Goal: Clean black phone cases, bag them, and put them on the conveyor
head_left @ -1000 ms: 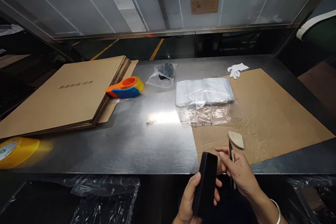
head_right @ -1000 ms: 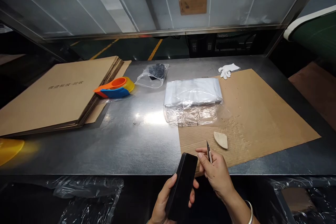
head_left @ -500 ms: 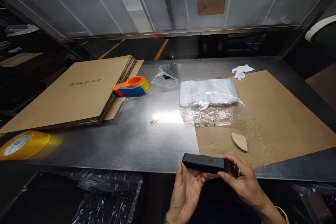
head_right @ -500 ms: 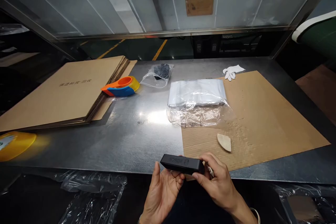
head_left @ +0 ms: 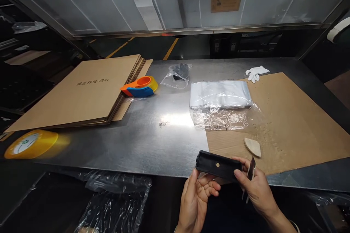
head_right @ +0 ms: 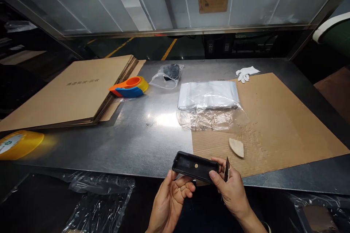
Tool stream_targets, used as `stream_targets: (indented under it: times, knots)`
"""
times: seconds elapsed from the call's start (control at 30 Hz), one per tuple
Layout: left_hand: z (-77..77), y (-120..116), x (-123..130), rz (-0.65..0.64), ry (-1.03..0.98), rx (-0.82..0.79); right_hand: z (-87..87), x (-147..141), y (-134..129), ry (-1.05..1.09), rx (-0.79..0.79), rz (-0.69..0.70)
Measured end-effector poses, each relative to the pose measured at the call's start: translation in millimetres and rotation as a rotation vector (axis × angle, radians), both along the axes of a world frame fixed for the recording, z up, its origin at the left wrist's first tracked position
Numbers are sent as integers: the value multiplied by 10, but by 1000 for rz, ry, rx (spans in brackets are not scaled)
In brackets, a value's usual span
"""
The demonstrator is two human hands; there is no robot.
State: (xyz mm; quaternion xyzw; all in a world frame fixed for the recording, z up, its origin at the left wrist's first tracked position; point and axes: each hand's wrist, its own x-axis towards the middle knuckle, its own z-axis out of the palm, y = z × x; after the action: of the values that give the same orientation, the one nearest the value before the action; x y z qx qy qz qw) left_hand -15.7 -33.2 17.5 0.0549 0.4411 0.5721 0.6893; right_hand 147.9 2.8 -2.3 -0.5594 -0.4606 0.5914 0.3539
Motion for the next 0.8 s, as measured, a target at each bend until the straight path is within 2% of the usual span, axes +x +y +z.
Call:
stream_targets:
  times: [0.1, 0.17, 0.27, 0.33, 0.37, 0.43, 0.53, 0.6, 0.67, 0.8]
  knots:
    - [-7, -5, 22, 10, 36, -11, -15, 15, -36, -95, 148, 29]
    - [-24, -7, 41, 43, 55, 11, -15, 24, -67, -207, 407, 84]
    - [-58, -17, 55, 102, 84, 26, -2, 37, -102, -308, 841, 265]
    - [-77, -34, 51, 103, 117, -11, 3, 54, -112, -299, 970, 387]
    - [-83, -46, 47, 95, 138, -24, 6, 65, -115, -283, 973, 421]
    - [-90, -69, 43, 68, 196, -20, 21, 88, -120, -244, 870, 440]
    - [-77, -92, 65, 49, 308, 20, 96, 105, -131, -290, 559, 368]
    - [-51, -92, 96, 33, 348, 53, 177, 95, -141, -369, 417, 364]
    - [-20, -83, 128, 12, 342, 90, 254, 76, -148, -427, 397, 416]
    - [19, -72, 153, -2, 336, 106, 335, 31, -143, -531, 553, 478]
